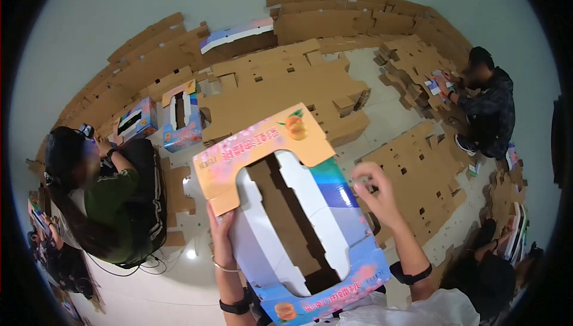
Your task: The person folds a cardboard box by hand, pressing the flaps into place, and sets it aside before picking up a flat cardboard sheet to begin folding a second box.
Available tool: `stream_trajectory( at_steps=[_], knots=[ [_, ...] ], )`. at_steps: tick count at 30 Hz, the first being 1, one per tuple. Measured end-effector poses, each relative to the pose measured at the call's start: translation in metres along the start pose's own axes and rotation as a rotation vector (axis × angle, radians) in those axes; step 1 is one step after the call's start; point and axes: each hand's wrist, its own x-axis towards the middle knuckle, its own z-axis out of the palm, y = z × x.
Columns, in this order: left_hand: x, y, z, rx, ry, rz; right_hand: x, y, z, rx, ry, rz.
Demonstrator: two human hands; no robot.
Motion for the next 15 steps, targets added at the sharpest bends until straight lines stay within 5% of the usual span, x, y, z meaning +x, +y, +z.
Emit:
stream_trajectory(
  at_steps=[1, 3, 12, 15],
  knots=[
    [-0.002, 0.0, 0.0, -0.033, 0.006, -0.027, -0.011, 0.002, -0.013, -0.009, 0.0, 0.007],
    [-0.001, -0.011, -0.012, -0.068, 0.042, -0.074, -0.035, 0.006, -0.031, -0.011, -0.343, -0.106],
    [0.006, -0.019, -0.02, -0.047, 0.027, -0.003, -0.083, -0.013, -0.014, -0.039, -0.086, -0.077],
    [0.001, -0.009, -0.012, -0.087, 0.025, -0.049, -0.082, -0.016, -0.016, 0.005, -0.14, -0.034]
  ],
)
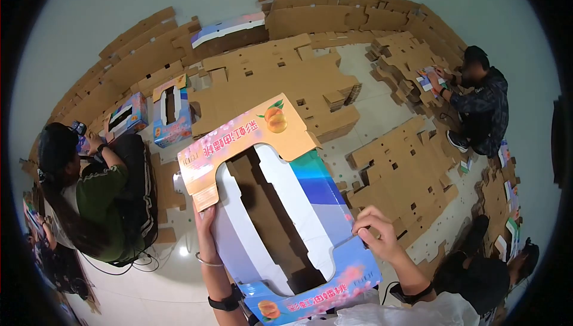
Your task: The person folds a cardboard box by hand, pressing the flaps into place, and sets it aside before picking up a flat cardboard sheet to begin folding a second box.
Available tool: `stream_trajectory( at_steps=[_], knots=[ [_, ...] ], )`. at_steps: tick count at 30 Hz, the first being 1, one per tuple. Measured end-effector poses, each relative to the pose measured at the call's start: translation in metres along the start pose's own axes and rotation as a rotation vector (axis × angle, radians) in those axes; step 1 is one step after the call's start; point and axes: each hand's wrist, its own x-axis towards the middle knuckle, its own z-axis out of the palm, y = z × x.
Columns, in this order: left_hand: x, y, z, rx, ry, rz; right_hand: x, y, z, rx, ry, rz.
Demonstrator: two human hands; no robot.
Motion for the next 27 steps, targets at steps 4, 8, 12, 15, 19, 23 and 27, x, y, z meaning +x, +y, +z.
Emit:
stream_trajectory(
  at_steps=[4, 8, 12, 15, 19, 23, 27],
  knots=[
    [-0.005, 0.007, 0.007, -0.035, 0.0, -0.04, -0.002, 0.0, 0.001, 0.052, 0.01, -0.024],
    [-0.003, 0.0, -0.004, -0.061, -0.019, -0.12, 0.003, -0.005, 0.001, 0.175, 0.008, -0.094],
    [-0.002, 0.004, 0.002, -0.05, -0.034, -0.043, 0.014, -0.007, 0.006, 0.05, -0.052, -0.101],
    [0.004, 0.006, 0.001, 0.099, 0.005, 0.027, 0.019, -0.008, 0.011, -0.212, -0.074, -0.172],
    [0.005, 0.011, 0.007, 0.133, -0.071, 0.023, 0.019, 0.004, 0.008, -0.167, -0.193, -0.251],
    [0.003, 0.016, 0.013, 0.136, -0.081, 0.027, 0.02, -0.001, 0.007, 0.222, -0.231, -0.131],
    [0.002, 0.01, 0.01, 0.073, -0.029, -0.032, 0.018, -0.003, 0.007, 0.382, -0.214, -0.031]
  ],
)
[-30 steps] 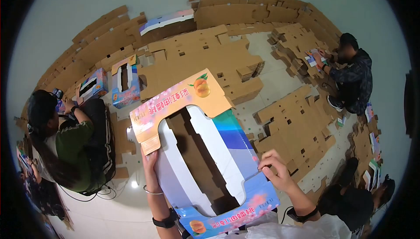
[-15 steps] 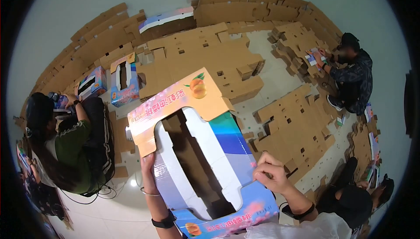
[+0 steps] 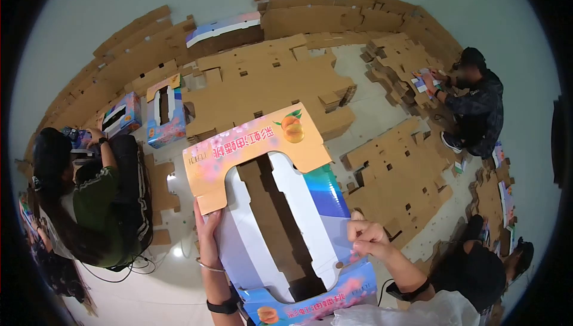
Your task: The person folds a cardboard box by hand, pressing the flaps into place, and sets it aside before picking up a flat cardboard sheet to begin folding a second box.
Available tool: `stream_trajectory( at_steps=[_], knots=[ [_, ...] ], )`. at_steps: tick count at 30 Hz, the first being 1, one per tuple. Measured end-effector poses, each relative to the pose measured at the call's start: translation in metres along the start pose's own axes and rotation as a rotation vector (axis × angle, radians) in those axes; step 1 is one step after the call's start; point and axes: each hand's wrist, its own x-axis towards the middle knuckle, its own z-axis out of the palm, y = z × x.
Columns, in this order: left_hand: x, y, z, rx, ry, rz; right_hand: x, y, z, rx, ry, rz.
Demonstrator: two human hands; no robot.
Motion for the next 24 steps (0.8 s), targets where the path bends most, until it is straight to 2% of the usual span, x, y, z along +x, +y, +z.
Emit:
stream_trajectory(
  at_steps=[3, 5, 9, 11, 12, 15, 19, 24],
  knots=[
    [-0.004, 0.007, 0.004, 0.016, 0.0, -0.019, 0.001, 0.0, 0.005, -0.067, 0.049, -0.041],
    [-0.003, 0.004, -0.001, -0.019, -0.035, -0.03, 0.0, -0.004, 0.005, -0.233, 0.016, -0.122],
    [0.002, -0.002, -0.011, -0.024, -0.084, -0.041, 0.008, -0.005, 0.013, -0.132, 0.023, -0.232],
    [0.003, -0.004, -0.017, 0.118, -0.011, 0.017, 0.008, -0.006, 0.013, -0.155, 0.005, -0.195],
    [0.002, -0.004, -0.014, 0.076, -0.028, 0.06, 0.009, -0.008, 0.01, -0.211, -0.019, -0.151],
    [0.0, -0.003, -0.016, 0.038, -0.026, -0.042, 0.008, -0.015, 0.008, -0.315, -0.077, -0.083],
    [0.005, 0.004, -0.013, 0.042, -0.059, -0.051, 0.006, -0.013, 0.007, -0.304, -0.115, -0.112],
    [0.001, 0.036, 0.007, 0.147, -0.054, 0.003, -0.005, 0.02, 0.013, -0.157, 0.14, -0.112]
  ],
)
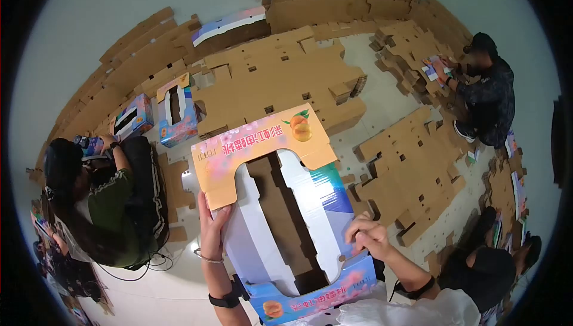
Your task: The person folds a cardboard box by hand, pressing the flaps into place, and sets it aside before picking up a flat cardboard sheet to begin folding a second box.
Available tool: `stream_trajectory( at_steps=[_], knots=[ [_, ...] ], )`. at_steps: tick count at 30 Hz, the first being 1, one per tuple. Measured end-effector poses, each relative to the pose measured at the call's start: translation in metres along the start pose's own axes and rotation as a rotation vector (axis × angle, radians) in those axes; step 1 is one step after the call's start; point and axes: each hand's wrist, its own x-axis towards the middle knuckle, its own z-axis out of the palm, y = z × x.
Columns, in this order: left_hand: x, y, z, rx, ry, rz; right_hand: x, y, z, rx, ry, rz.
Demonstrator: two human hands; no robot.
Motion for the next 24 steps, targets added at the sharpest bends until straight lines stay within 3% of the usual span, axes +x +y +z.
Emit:
stream_trajectory(
  at_steps=[8, 10, 11, 13, 14, 16, 18, 21, 24],
  knots=[
    [-0.002, -0.006, -0.001, -0.072, -0.005, -0.002, 0.002, -0.008, -0.007, -0.163, -0.19, -0.017],
    [-0.004, 0.0, 0.004, -0.044, 0.003, 0.025, -0.005, -0.007, -0.008, -0.106, -0.105, 0.173],
    [-0.004, -0.001, 0.003, -0.045, 0.005, 0.022, -0.004, -0.01, -0.008, -0.106, -0.107, 0.176],
    [-0.004, -0.004, 0.003, 0.054, 0.051, 0.074, 0.004, -0.021, -0.01, -0.406, -0.106, 0.139],
    [-0.004, -0.007, 0.004, 0.052, 0.051, 0.072, 0.007, -0.021, -0.013, -0.407, -0.107, 0.141],
    [-0.002, -0.016, 0.005, 0.032, 0.12, 0.116, 0.014, -0.018, -0.02, -0.87, -0.115, 0.007],
    [0.018, -0.026, -0.001, -0.001, 0.151, 0.168, 0.037, -0.009, -0.027, -1.048, -0.019, -0.145],
    [0.044, -0.016, -0.005, -0.146, 0.168, 0.14, 0.106, -0.004, -0.041, -1.18, 0.016, -0.195],
    [0.045, 0.006, 0.016, -0.222, 0.371, 0.326, 0.132, -0.022, -0.024, -1.178, -0.024, -0.272]
  ],
)
